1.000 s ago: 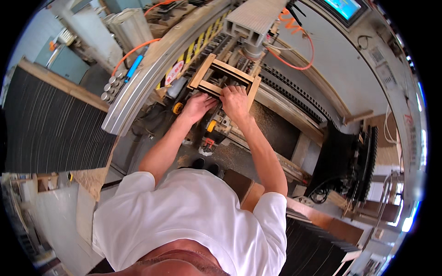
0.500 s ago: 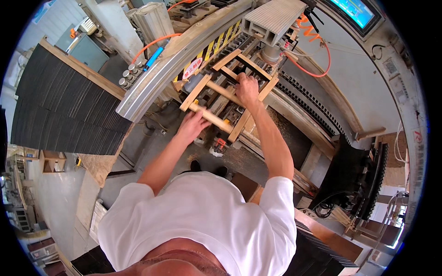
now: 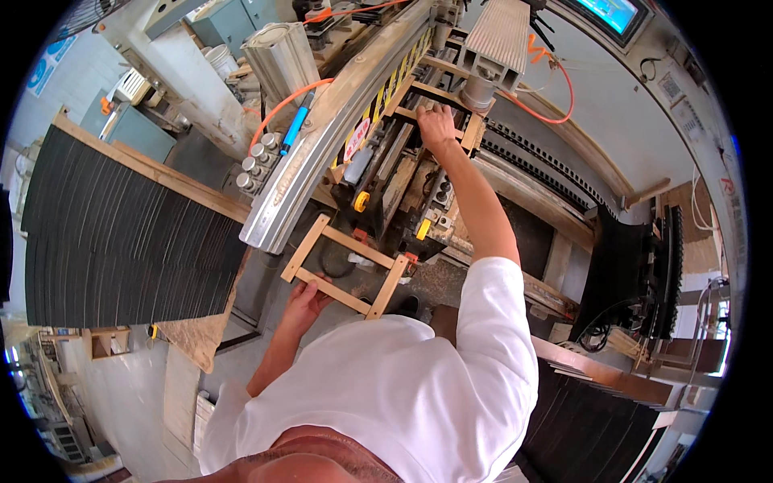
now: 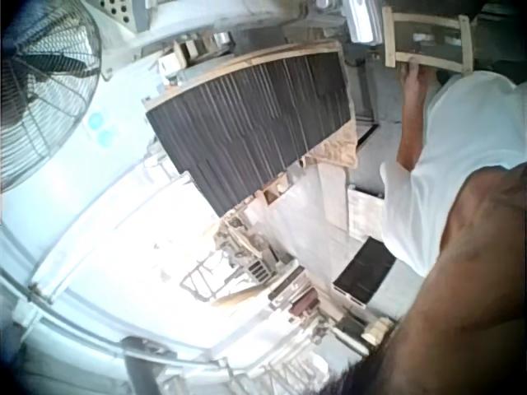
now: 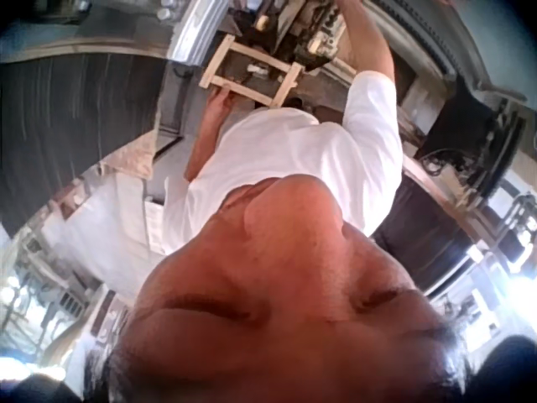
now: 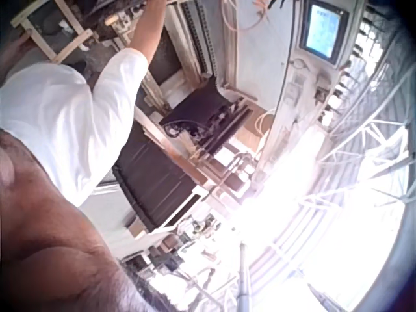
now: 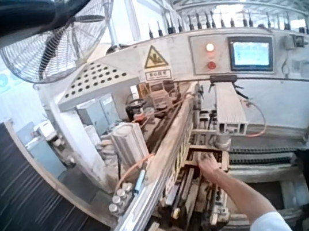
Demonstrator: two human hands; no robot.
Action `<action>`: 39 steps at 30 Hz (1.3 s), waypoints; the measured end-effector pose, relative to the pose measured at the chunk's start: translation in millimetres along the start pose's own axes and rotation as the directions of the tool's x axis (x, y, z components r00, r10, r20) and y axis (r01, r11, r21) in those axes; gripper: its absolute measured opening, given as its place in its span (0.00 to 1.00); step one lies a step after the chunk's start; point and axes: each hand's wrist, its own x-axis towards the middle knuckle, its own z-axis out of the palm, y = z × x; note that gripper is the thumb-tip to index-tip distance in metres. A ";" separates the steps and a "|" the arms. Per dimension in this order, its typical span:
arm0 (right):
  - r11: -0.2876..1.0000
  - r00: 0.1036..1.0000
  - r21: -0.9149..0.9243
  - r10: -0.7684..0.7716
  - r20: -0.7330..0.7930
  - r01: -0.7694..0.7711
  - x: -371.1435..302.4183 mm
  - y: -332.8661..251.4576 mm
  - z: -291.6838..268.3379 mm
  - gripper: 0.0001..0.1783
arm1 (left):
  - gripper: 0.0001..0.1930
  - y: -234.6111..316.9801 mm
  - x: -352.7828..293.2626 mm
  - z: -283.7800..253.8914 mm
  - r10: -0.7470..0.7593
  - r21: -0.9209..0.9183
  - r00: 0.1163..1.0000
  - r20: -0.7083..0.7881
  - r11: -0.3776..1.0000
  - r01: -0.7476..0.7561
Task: The person repeatedly picks up small rectangular wooden frames from a pile, places them into a machine, and then removes them to place them on a stack. The task involves continuous handling of the frames between the machine and the stack.
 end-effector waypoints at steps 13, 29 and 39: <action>0.977 0.962 -0.211 0.067 0.264 -0.010 92.6 52.8 28.8 0.14 | 0.13 -14.1 -0.5 -38.2 0.122 -0.057 0.951 -0.283 0.988 -0.144; 0.997 0.962 0.045 -0.074 0.264 0.065 110.9 74.9 27.9 0.09 | 0.13 -68.4 37.4 -25.3 0.101 -0.063 0.918 -0.384 0.989 -0.135; 0.991 0.977 0.132 -0.063 0.204 0.036 110.5 79.0 34.8 0.08 | 0.14 -85.0 31.8 -19.1 0.127 -0.080 0.873 -0.471 0.979 -0.186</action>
